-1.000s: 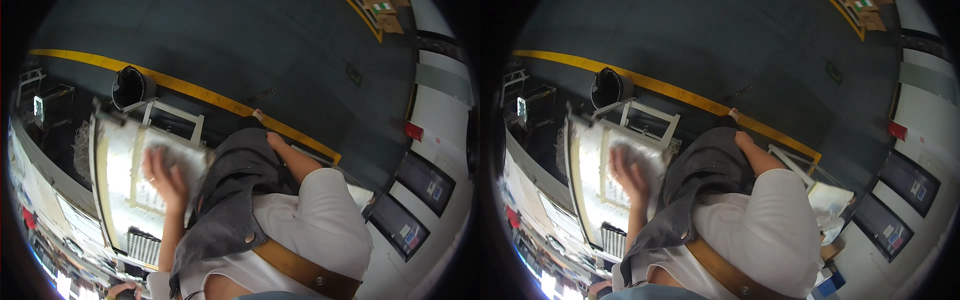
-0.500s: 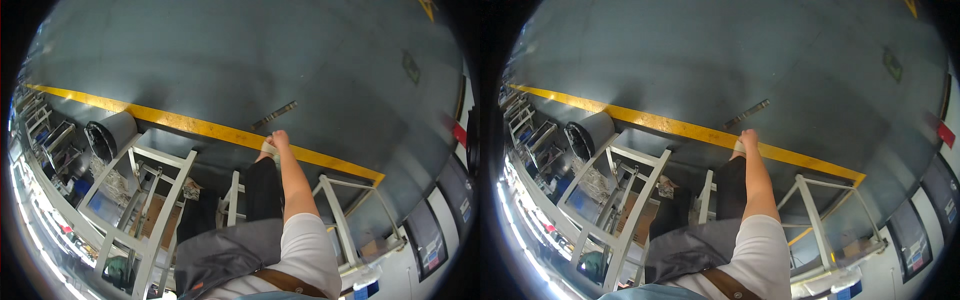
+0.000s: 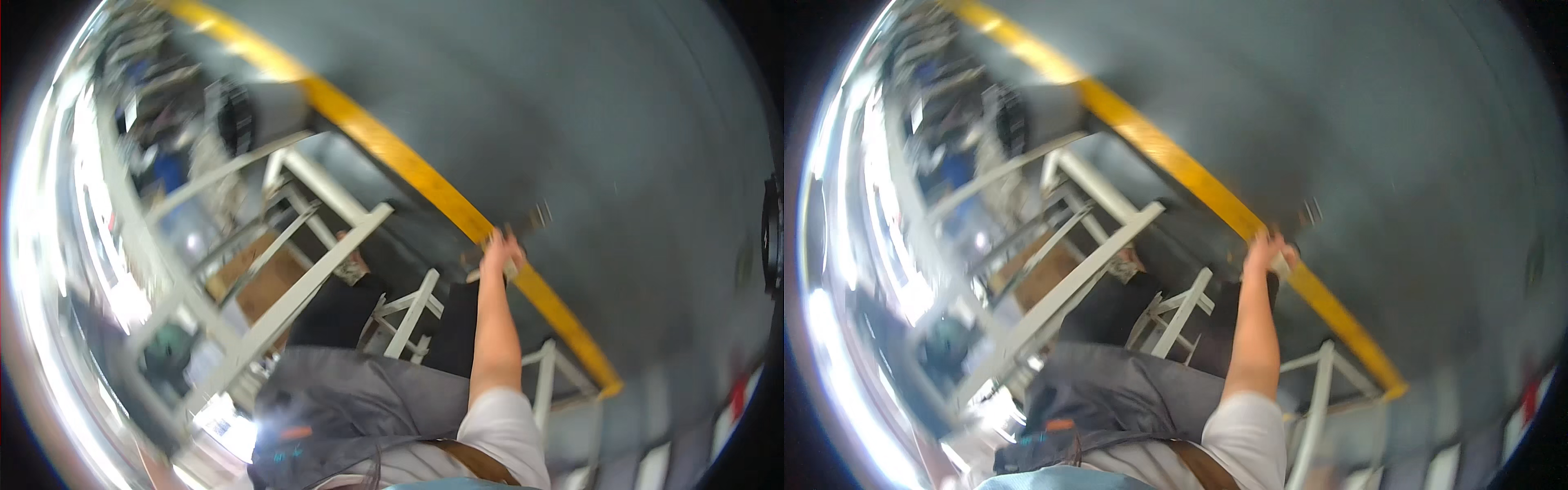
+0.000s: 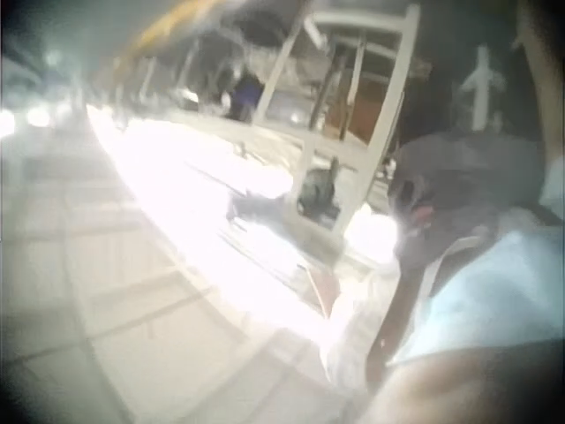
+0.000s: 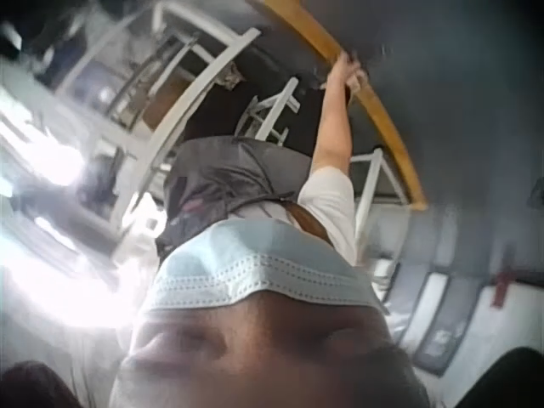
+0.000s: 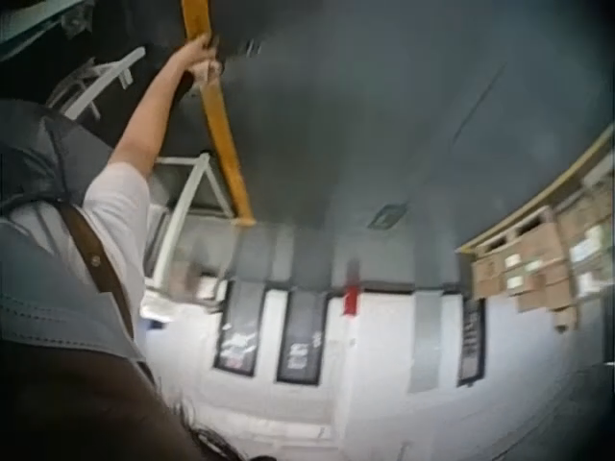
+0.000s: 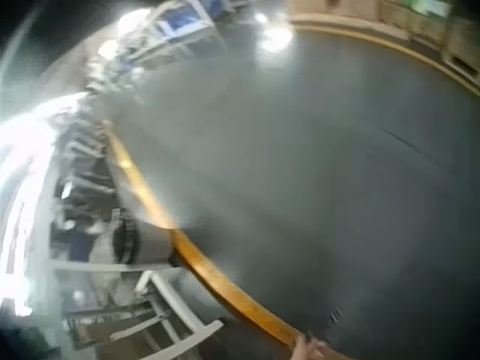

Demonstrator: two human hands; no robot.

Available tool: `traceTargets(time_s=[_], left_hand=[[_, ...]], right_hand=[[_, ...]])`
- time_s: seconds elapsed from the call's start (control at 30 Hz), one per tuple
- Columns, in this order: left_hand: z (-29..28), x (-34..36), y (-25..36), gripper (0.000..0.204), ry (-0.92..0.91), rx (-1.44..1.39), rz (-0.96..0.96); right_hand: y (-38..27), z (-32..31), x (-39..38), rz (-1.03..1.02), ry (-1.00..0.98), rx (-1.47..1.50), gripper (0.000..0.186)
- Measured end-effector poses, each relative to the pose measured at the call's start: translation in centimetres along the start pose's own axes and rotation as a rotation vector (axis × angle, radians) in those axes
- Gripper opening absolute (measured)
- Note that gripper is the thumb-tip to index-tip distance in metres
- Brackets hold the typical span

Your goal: Folding and stacking leather strips using a manual folding machine.

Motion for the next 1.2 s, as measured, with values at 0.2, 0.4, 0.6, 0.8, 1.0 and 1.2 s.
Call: traceTargets(time_s=[0.2,0.4,0.6,0.8,1.0,1.2], left_hand=[[5.2,-7.5,1.6,0.05,0.559,-0.266,-0.123],[10.1,-10.7,3.8,0.05,0.509,-0.787,-0.037],[8.4,-23.3,6.5,0.056,-0.193,-1.078,0.197],[-7.8,-26.4,-4.4,0.041,0.398,-1.317,0.058],[-21.9,-31.8,-37.1,0.051,1.011,-0.869,-0.293],[-22.2,-29.6,-52.3,0.037,1.231,-0.549,-0.654]], right_hand=[[-26.4,2.4,-22.1,-0.28,-0.11,-0.292,0.025],[-46.1,19.1,-48.6,-0.983,-0.687,-0.139,0.027],[-28.1,23.1,-87.3,-1.525,-2.086,-0.329,0.026],[-5.2,17.3,-101.6,-1.566,-2.877,-0.412,0.032],[8.6,28.0,-101.4,-1.48,-2.556,-1.082,0.031],[8.1,42.3,-91.7,-1.342,-1.719,-1.379,0.019]])
Point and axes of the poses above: each hand's wrist, its own x-axis towards the middle knuckle, its own z-axis out of the palm, y = z × x, the point moved 10 cm from there along x, towards the middle knuckle, and after that the axes turned 1 degree about -y, right-handed, at the moved point
